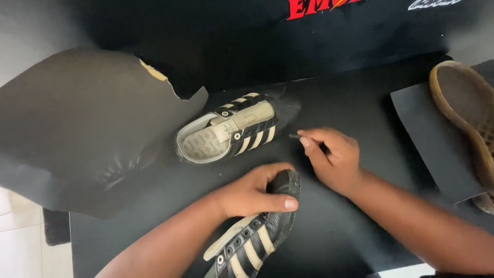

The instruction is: Sanding the sole of a sneaker with a small piece of sandpaper to prepare the surface for repair or gluing.

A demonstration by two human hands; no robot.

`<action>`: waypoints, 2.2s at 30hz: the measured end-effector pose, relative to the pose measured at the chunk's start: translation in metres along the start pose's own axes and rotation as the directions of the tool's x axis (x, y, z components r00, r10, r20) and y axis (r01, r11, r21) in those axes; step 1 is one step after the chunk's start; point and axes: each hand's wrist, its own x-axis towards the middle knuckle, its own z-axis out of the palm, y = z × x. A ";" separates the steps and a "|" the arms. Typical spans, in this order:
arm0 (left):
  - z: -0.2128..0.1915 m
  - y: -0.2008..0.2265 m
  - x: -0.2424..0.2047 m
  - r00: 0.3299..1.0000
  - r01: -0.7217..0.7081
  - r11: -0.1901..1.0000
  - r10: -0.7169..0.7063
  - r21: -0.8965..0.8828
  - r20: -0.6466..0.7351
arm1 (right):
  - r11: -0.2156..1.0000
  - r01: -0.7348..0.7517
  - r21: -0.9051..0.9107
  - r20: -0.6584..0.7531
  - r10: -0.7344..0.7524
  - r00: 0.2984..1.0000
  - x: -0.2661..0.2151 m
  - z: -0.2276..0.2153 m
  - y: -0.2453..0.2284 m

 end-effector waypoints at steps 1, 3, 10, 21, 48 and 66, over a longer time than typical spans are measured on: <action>0.002 0.004 -0.001 1.000 0.000 1.000 0.000 -0.001 -0.001 | 1.000 0.000 0.000 0.002 0.000 1.000 -0.003 0.001 -0.002; 0.002 0.011 -0.002 0.997 0.038 0.999 -0.040 0.033 0.072 | 0.935 -0.341 0.096 0.073 0.335 0.939 -0.009 0.004 -0.005; 0.005 0.027 -0.004 0.977 0.088 0.991 -0.105 0.101 0.184 | 0.785 -0.584 0.207 0.107 0.575 0.811 -0.026 0.011 -0.032; 0.033 0.087 0.008 0.917 0.313 0.854 -0.386 0.415 0.103 | 0.996 0.065 0.054 0.245 -0.077 0.966 -0.059 -0.030 -0.013; 0.017 0.077 0.008 0.938 0.226 0.902 -0.303 0.368 0.166 | 0.966 0.096 0.240 0.277 -0.163 0.947 -0.059 -0.024 -0.011; 0.015 0.074 0.007 0.944 0.197 0.906 -0.278 0.375 0.177 | 0.931 0.197 0.308 0.347 -0.302 0.888 -0.064 -0.027 -0.008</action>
